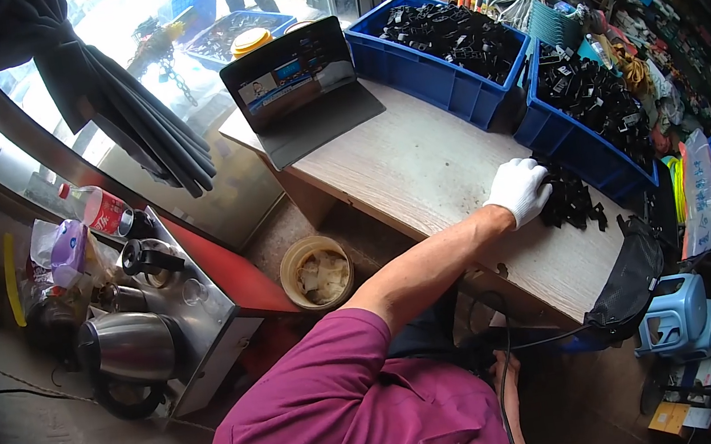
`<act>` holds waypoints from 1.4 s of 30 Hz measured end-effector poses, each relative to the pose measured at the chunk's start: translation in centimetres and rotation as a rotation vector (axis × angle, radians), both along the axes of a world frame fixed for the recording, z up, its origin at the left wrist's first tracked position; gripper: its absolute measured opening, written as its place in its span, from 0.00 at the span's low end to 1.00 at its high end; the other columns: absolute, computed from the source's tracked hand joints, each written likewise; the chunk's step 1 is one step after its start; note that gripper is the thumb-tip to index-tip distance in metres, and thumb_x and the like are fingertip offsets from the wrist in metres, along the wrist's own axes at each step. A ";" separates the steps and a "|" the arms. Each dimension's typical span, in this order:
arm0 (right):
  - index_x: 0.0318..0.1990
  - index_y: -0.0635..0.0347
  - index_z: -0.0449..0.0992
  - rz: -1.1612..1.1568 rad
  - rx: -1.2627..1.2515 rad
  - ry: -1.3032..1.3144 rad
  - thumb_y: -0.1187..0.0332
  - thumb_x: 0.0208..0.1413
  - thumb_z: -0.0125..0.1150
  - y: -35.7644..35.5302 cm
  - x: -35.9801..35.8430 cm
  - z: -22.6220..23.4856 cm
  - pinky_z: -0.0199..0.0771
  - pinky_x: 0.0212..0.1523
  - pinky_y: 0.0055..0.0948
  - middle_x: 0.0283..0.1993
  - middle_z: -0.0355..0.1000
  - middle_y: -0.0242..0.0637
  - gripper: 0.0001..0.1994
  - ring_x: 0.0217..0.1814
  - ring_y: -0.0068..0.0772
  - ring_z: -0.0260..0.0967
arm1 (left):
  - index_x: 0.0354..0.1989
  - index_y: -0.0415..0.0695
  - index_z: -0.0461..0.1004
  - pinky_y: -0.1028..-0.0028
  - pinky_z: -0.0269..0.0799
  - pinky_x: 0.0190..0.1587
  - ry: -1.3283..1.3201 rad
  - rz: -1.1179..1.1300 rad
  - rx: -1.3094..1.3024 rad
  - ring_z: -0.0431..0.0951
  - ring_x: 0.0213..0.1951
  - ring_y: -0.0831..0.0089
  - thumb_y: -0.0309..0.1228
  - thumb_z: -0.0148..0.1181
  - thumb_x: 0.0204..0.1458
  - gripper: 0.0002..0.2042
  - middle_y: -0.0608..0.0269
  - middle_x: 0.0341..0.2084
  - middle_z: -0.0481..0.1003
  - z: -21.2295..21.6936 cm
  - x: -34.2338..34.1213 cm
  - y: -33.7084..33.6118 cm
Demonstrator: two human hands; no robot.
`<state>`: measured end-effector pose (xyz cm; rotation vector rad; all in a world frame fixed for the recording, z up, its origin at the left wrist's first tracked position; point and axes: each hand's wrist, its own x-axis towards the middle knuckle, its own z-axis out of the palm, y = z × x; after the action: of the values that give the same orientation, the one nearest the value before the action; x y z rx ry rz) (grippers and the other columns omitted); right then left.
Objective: Sorting and inspecting small black plastic components on a workbench.
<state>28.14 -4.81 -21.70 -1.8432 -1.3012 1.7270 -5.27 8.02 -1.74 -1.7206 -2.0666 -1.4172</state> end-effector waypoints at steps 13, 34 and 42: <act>0.32 0.52 0.75 0.024 -0.009 -0.015 0.59 0.54 0.64 -0.2 -0.4 1.7 0.49 0.18 0.27 0.13 0.58 0.26 0.09 0.15 0.21 0.53 | 0.43 0.43 0.78 0.58 0.72 0.48 0.018 0.001 -0.014 0.76 0.44 0.51 0.36 0.62 0.51 0.14 0.52 0.40 0.77 -0.1 0.0 0.1; 0.42 0.59 0.76 0.014 -0.014 -0.051 0.63 0.57 0.64 0.1 -0.1 0.5 0.73 0.21 0.30 0.16 0.60 0.29 0.11 0.15 0.25 0.61 | 0.43 0.43 0.78 0.58 0.73 0.47 0.017 0.000 0.005 0.76 0.43 0.51 0.36 0.62 0.51 0.14 0.52 0.39 0.77 -0.1 0.0 0.1; 0.38 0.59 0.76 0.085 0.023 -0.040 0.57 0.54 0.63 -0.3 -0.9 2.3 0.51 0.20 0.28 0.14 0.62 0.29 0.14 0.16 0.22 0.57 | 0.42 0.43 0.78 0.58 0.73 0.47 0.015 0.004 -0.004 0.76 0.43 0.51 0.36 0.63 0.50 0.14 0.52 0.39 0.77 -0.1 -0.1 0.0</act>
<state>27.22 -5.09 -19.43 -1.8439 -1.4285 1.7182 -5.32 8.04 -1.88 -1.7226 -2.0648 -1.3958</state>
